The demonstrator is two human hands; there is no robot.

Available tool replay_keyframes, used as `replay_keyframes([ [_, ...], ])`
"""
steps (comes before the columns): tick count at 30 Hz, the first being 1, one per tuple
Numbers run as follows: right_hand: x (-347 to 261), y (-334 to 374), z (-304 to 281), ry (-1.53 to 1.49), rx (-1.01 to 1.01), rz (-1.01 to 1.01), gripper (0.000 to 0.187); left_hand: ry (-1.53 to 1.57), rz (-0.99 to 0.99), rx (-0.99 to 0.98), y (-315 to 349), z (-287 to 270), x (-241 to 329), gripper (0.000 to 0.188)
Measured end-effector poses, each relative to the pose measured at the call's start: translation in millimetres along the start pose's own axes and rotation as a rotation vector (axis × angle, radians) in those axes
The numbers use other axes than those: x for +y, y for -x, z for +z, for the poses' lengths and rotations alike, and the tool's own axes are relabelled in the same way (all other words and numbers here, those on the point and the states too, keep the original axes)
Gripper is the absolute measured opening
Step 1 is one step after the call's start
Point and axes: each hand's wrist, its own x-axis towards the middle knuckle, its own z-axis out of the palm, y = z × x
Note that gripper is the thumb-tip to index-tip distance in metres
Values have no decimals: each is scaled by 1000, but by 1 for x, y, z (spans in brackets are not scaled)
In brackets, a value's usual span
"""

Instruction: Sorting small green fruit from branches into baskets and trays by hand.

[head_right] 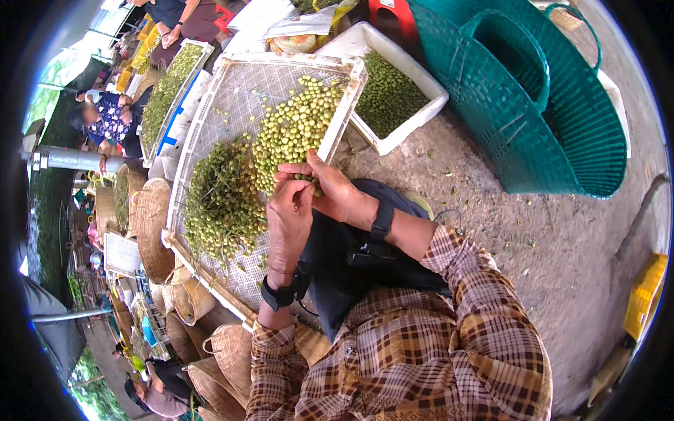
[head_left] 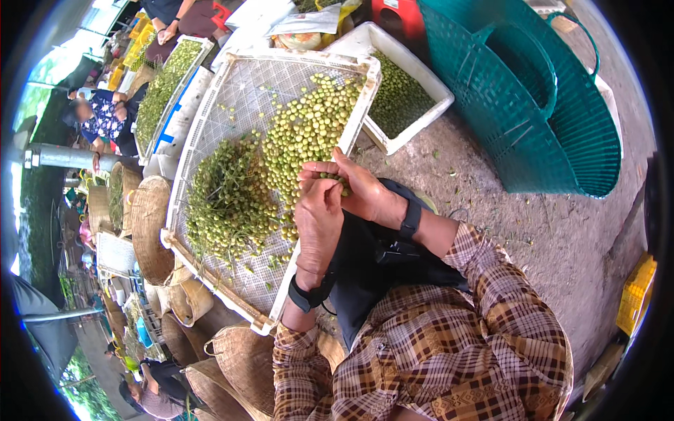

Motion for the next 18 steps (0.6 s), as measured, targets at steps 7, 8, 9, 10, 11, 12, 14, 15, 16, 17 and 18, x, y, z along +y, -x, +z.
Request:
replay_keyframes([
  [7, -8, 2, -2, 0, 182, -8, 61, -18, 11, -4, 2, 9, 7, 8],
  [8, -8, 1, -3, 13, 180, -1, 64, -27, 26, 11, 2, 9, 7, 9],
  [9, -6, -1, -4, 18, 191, 5, 64, -20, -4, 9, 3, 9, 5, 9],
  [10, -3, -2, -4, 23, 201, 12, 64, -12, -35, 7, 4, 9, 3, 9],
  [11, 0, -3, -4, 28, 210, 21, 64, -5, -67, 6, 4, 10, 0, 9],
  [12, 2, -3, -3, 44, 212, 22, 65, 15, -75, 15, 4, 11, -3, 9],
  [14, 4, -4, 0, 57, 220, -7, 65, 52, -96, 40, 5, 17, -10, 9],
  [15, 3, -4, -1, 66, 223, -18, 65, 94, -113, 60, 5, 24, -12, 9],
  [16, 2, -1, -7, 80, 200, -29, 66, 128, -131, 82, 5, 30, -13, 9],
  [17, 2, -5, -14, 71, 176, -65, 66, 162, -148, 106, 4, 36, -13, 9],
  [18, 0, -6, -20, 65, 203, -75, 65, 171, -141, 124, 1, 40, -13, 6],
])
